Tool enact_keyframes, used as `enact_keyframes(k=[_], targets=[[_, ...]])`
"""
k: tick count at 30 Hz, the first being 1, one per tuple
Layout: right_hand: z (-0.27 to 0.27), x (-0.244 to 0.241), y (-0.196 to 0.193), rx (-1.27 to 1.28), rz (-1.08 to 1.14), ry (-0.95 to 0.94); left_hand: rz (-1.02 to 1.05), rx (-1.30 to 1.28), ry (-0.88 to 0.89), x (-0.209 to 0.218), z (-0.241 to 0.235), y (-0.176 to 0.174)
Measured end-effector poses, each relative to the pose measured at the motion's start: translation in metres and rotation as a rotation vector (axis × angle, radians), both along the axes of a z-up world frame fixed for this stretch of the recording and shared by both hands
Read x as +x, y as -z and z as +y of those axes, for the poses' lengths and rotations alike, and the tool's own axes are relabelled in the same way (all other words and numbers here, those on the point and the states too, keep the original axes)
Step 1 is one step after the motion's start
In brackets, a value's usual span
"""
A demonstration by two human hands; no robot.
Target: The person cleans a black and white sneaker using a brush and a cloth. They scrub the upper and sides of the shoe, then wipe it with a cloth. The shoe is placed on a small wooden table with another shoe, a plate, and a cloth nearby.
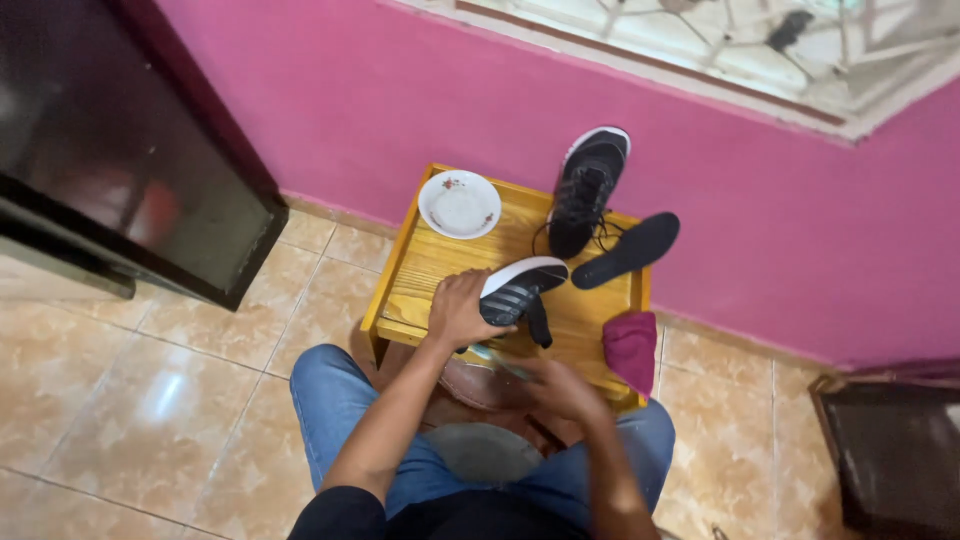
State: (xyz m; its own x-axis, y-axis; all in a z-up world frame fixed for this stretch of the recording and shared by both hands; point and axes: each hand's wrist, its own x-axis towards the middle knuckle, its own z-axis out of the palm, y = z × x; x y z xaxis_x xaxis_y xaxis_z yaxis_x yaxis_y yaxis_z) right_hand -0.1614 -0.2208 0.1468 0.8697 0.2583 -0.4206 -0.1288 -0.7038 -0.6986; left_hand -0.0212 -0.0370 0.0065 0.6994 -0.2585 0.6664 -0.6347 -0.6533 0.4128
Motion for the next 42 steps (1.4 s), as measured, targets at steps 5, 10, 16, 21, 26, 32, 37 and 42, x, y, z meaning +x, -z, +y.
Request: enact_keyframes(k=[5, 10, 16, 21, 26, 32, 37, 42], targets=[[-0.089, 0.003, 0.014, 0.112, -0.062, 0.132, 0.038, -0.042, -0.009, -0.006, 0.0, -0.006], [-0.063, 0.061, 0.03, -0.163, -0.193, 0.178, 0.155, -0.023, 0.058, -0.008, 0.004, -0.018], [-0.004, 0.198, 0.13, -0.33, -0.345, 0.139, 0.163, 0.053, 0.044, -0.01, 0.001, 0.0], [0.005, 0.286, 0.201, -0.604, -0.313, -0.006, 0.241, 0.137, 0.051, -0.011, 0.001, -0.001], [0.005, 0.291, 0.188, -0.717, -0.432, -0.06, 0.172, 0.115, 0.028, -0.012, 0.001, -0.002], [0.007, 0.285, 0.194, -0.702, -0.434, -0.186, 0.111, 0.118, 0.007, -0.012, -0.002, 0.015], [0.0, 0.29, 0.205, -0.655, -0.533, -0.079, 0.081, 0.103, -0.017, -0.009, -0.002, 0.011], [0.01, 0.276, 0.176, -0.675, -0.547, -0.129, 0.326, 0.195, 0.056, -0.011, -0.002, 0.003]])
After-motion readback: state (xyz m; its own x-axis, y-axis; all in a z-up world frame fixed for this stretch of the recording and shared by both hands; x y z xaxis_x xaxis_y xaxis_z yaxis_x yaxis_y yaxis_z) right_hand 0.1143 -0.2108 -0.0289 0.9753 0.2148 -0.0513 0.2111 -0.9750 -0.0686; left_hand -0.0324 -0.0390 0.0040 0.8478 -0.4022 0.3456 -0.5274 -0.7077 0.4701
